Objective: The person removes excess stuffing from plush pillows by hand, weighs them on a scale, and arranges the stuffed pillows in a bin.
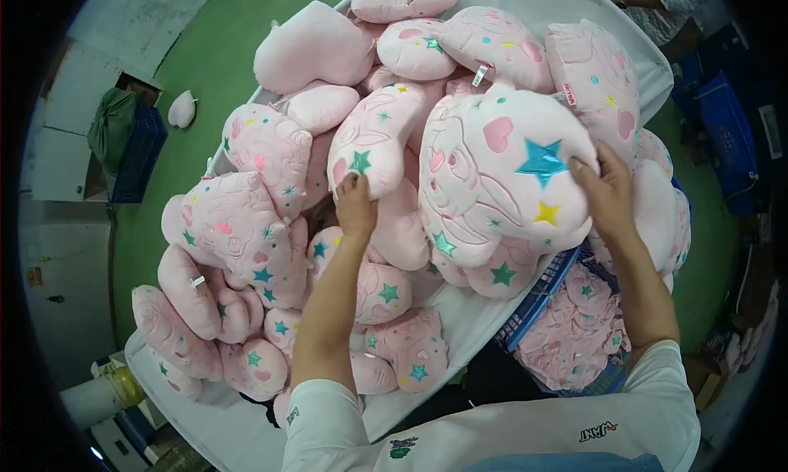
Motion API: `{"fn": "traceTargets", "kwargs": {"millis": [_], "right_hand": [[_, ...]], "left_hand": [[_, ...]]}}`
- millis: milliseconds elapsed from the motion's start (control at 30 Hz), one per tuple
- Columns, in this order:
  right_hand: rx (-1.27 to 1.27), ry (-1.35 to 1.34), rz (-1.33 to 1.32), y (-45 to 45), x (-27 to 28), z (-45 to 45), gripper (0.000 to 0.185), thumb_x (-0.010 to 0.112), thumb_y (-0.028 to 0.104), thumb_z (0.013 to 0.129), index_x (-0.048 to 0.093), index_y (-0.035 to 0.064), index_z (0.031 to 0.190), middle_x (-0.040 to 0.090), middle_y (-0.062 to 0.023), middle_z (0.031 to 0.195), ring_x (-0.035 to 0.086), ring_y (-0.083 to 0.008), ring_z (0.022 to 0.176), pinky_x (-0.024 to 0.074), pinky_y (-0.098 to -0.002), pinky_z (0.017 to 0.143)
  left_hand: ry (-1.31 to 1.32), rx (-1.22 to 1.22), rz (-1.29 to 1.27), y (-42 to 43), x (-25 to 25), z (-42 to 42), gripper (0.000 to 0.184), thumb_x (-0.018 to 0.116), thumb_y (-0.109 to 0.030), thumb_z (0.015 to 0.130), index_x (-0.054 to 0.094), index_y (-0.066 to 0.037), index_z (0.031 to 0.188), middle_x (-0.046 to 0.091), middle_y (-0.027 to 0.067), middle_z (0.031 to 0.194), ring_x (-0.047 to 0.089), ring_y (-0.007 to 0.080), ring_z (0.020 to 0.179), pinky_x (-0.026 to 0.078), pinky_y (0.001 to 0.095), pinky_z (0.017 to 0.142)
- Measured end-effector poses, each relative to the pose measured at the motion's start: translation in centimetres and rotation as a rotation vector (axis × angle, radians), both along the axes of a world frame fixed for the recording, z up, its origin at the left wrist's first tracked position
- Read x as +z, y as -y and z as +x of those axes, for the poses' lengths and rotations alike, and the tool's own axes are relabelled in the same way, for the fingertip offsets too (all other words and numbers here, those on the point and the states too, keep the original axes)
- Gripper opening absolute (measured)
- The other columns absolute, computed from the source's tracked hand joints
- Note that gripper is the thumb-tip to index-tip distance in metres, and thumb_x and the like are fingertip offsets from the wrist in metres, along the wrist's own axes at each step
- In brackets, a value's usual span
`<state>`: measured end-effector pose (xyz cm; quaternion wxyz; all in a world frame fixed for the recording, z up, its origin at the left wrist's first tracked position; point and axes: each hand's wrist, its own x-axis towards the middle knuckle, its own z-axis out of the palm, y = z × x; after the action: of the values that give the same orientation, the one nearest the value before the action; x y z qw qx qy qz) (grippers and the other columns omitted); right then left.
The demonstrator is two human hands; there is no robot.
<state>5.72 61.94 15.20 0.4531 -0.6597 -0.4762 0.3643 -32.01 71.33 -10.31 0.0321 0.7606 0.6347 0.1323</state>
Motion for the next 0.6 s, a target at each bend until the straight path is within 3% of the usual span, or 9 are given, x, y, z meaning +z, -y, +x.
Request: {"fn": "traceTargets", "kwargs": {"millis": [33,133,200,300,367,400,467,533,600], "right_hand": [[-0.042,-0.007,0.065,-0.1,1.8,-0.3,0.018,0.061,0.005,0.089,0.063,-0.0015,0.106,0.064,-0.0046,0.09,0.053,-0.007,0.075,0.0455,-0.0203,0.067],[-0.183,-0.083,0.274,-0.2,5.2,-1.1,0.031,0.063,0.007,0.092,0.064,-0.003,0.121,0.069,-0.0079,0.099,0.061,-0.0098,0.082,0.0495,-0.02,0.072],[-0.163,-0.153,0.33,-0.9,6.1,-0.9,0.039,0.064,0.01,0.092,0.061,-0.0038,0.128,0.07,-0.0104,0.104,0.064,-0.0132,0.085,0.0517,-0.0214,0.075],[-0.275,-0.305,0.382,-4.6,7.9,-6.1,0.038,0.067,0.013,0.092,0.061,-0.0045,0.126,0.069,-0.0121,0.105,0.065,-0.0147,0.084,0.0527,-0.0229,0.074],[-0.175,-0.444,0.381,-8.7,6.1,-6.5,0.048,0.068,0.014,0.093,0.055,-0.0085,0.133,0.068,-0.0172,0.115,0.068,-0.0191,0.097,0.0561,-0.0263,0.078],[-0.205,-0.5,0.372,-10.4,6.2,-9.2,0.046,0.069,0.015,0.093,0.056,-0.0066,0.132,0.068,-0.0163,0.115,0.068,-0.0179,0.093,0.0564,-0.0263,0.074],[-0.147,-0.676,0.38,-14.0,4.1,-13.8,0.031,0.069,0.018,0.093,0.06,-0.0028,0.115,0.067,-0.0117,0.102,0.065,-0.0143,0.086,0.0537,-0.0243,0.07],[-0.183,-0.83,0.335,-17.1,1.4,-19.3,0.026,0.069,0.021,0.093,0.061,-0.0004,0.105,0.065,-0.0092,0.096,0.062,-0.0141,0.081,0.0518,-0.0255,0.069],[-0.185,-0.791,0.392,-20.7,-5.0,-24.4,0.028,0.068,0.023,0.092,0.062,-0.0015,0.103,0.063,-0.0101,0.093,0.058,-0.0172,0.08,0.0494,-0.0291,0.072]], "left_hand": [[0.066,0.041,-0.01,0.9,-0.5,0.6,0.049,0.075,-0.011,0.075,0.057,-0.009,0.121,0.053,0.0111,0.129,0.054,0.0366,0.114,0.052,0.0437,0.091],[0.347,0.063,-0.012,1.4,2.1,2.2,0.055,0.076,-0.008,0.074,0.055,-0.008,0.125,0.051,0.0111,0.131,0.052,0.0346,0.119,0.047,0.0418,0.1],[0.548,0.034,0.061,1.8,1.2,1.5,0.058,0.075,-0.009,0.076,0.053,-0.007,0.129,0.052,0.0125,0.132,0.051,0.0351,0.122,0.044,0.0404,0.104],[0.676,0.106,-0.012,4.6,-0.6,-1.7,0.062,0.074,-0.01,0.079,0.05,-0.004,0.136,0.051,0.0146,0.136,0.05,0.0361,0.127,0.043,0.0396,0.106],[0.689,0.164,-0.132,8.1,0.9,-3.8,0.066,0.073,-0.013,0.082,0.047,-0.002,0.141,0.049,0.0169,0.142,0.049,0.0363,0.13,0.042,0.0397,0.108],[0.588,0.19,-0.1,10.5,0.0,-5.3,0.063,0.071,-0.017,0.085,0.048,-0.002,0.141,0.049,0.0178,0.144,0.049,0.0348,0.131,0.041,0.0391,0.109],[0.674,0.267,-0.234,16.2,1.5,-7.6,0.057,0.069,-0.019,0.087,0.051,-0.002,0.139,0.054,0.018,0.139,0.052,0.0341,0.128,0.042,0.0391,0.109],[0.683,0.368,-0.379,22.7,1.4,-10.1,0.054,0.069,-0.019,0.09,0.053,0.002,0.138,0.058,0.0209,0.135,0.06,0.0334,0.119,0.049,0.0409,0.101],[0.662,0.442,-0.466,29.8,1.7,-12.0,0.048,0.068,-0.019,0.09,0.057,0.0,0.133,0.065,0.0183,0.124,0.063,0.0327,0.114,0.049,0.0384,0.098]]}}
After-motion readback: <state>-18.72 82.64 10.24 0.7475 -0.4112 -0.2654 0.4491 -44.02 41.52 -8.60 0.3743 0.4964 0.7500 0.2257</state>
